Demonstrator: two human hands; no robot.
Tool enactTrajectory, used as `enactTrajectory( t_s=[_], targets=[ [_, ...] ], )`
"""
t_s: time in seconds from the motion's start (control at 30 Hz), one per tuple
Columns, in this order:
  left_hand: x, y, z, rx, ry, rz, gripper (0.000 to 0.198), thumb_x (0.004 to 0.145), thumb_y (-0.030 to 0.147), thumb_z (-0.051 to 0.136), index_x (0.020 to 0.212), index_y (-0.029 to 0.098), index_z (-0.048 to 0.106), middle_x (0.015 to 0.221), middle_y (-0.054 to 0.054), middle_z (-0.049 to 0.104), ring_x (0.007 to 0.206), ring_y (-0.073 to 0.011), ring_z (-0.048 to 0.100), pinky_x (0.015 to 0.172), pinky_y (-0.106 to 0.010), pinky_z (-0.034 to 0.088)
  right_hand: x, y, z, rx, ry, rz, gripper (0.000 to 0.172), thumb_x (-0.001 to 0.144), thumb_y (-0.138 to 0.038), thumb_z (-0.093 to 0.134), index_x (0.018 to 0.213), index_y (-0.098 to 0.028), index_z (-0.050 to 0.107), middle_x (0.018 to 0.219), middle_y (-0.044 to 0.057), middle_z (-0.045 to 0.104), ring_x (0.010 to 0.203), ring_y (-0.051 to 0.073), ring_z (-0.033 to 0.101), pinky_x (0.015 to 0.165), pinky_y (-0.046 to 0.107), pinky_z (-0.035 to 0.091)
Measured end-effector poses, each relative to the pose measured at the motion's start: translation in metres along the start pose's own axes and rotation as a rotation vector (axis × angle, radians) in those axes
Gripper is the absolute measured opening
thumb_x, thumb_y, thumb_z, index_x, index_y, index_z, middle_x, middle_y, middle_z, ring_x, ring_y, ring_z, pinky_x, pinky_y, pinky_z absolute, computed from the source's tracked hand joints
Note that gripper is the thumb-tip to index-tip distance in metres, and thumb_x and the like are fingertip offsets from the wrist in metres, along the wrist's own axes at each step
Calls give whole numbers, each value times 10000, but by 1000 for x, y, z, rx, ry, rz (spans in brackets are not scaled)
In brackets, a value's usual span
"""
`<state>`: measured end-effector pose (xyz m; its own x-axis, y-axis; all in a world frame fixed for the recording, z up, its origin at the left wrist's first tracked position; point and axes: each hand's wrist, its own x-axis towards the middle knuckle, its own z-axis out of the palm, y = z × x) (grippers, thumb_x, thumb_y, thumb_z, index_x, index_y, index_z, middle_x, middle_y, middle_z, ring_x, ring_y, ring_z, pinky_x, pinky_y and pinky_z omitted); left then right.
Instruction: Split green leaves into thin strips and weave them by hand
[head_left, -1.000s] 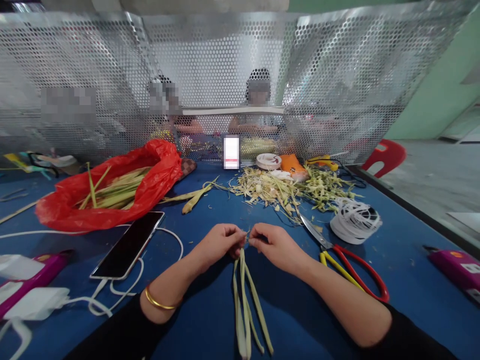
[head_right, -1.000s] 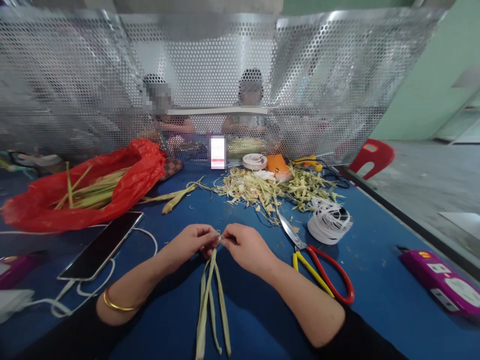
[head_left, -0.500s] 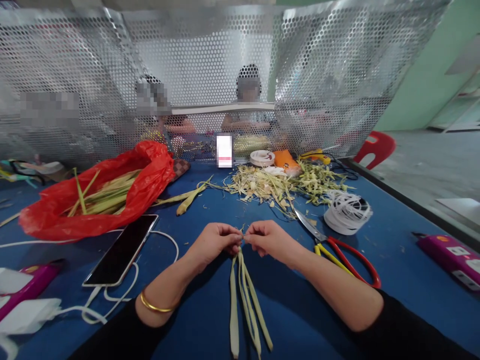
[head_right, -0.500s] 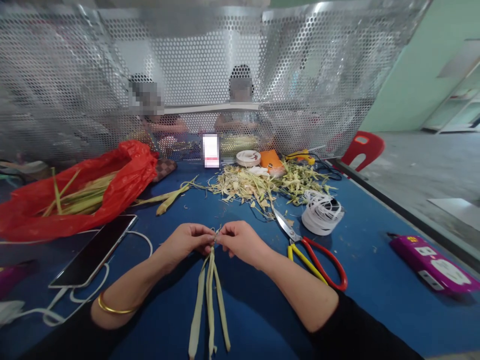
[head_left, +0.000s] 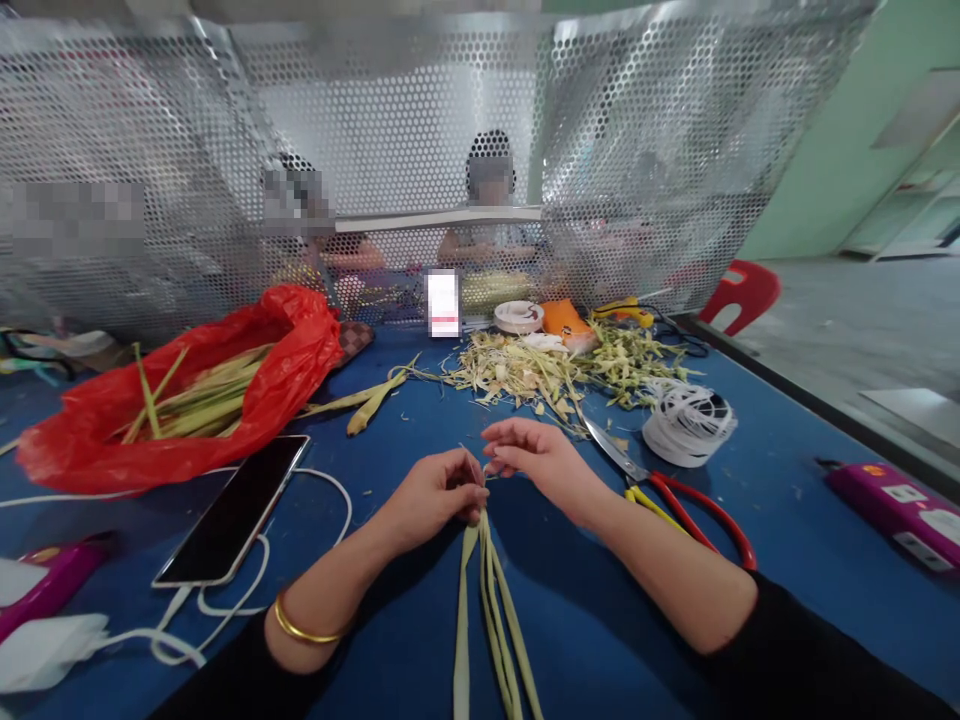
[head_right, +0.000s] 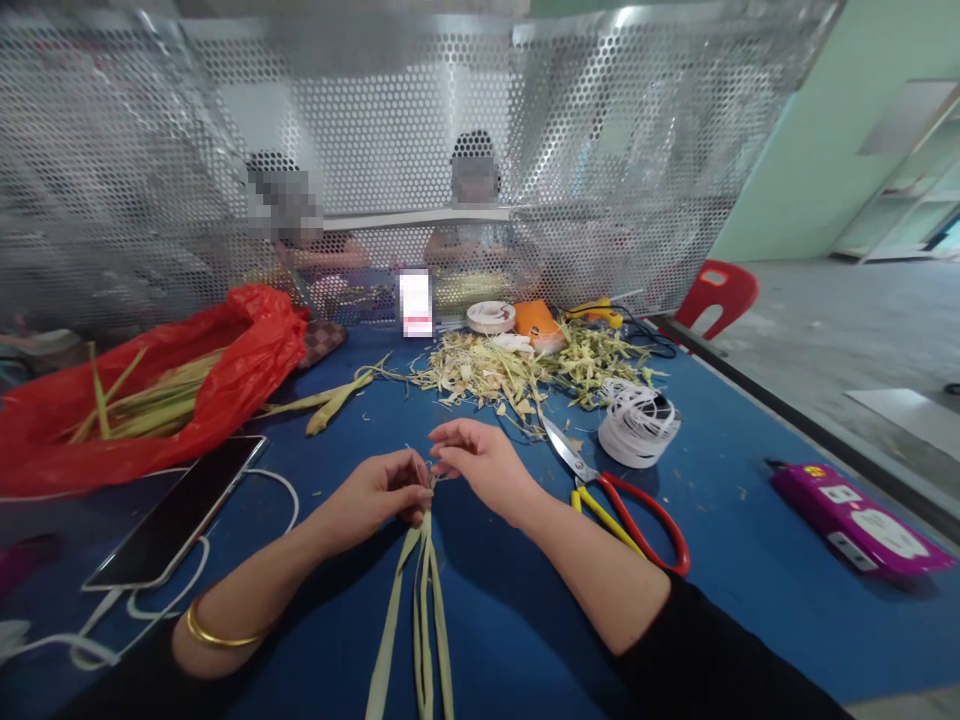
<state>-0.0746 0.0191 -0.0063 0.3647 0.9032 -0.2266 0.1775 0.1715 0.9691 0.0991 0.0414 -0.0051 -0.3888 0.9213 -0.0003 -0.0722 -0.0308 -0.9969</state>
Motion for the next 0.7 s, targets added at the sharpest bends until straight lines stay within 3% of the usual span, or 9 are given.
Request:
enactTrajectory(
  t_s=[0.13,0.23,0.5,0.7],
  targets=[
    [0,1,-1,17,-5,-7,140,688,232,645,714,164,526,585,48,568,535,-112,582,587,-262,478,2,11,-4,-461,-105,-156,275,689,9,505,789,-183,675,745,-11,569,662,106,552,651,236,431],
    [0,0,-2,34,-17,2,124,698,213,627,725,167,514,584,47,574,540,-115,586,577,-255,468,1,15,-4,-658,-106,-248,299,696,23,536,808,-208,691,714,-23,506,718,115,526,644,214,390],
    [0,1,-2,59,-35,13,106,706,191,610,720,173,507,569,46,590,531,-100,568,539,-217,429,0,12,1,-768,-48,-190,140,746,-81,621,684,-199,663,726,-29,492,696,104,519,618,198,348],
    [4,2,-3,27,23,-38,230,728,333,647,764,181,479,629,22,629,519,-110,599,479,-205,420,-4,1,-3,-870,-11,-215,116,768,-107,574,763,-199,645,830,-8,557,707,110,524,627,208,333]
  ],
)
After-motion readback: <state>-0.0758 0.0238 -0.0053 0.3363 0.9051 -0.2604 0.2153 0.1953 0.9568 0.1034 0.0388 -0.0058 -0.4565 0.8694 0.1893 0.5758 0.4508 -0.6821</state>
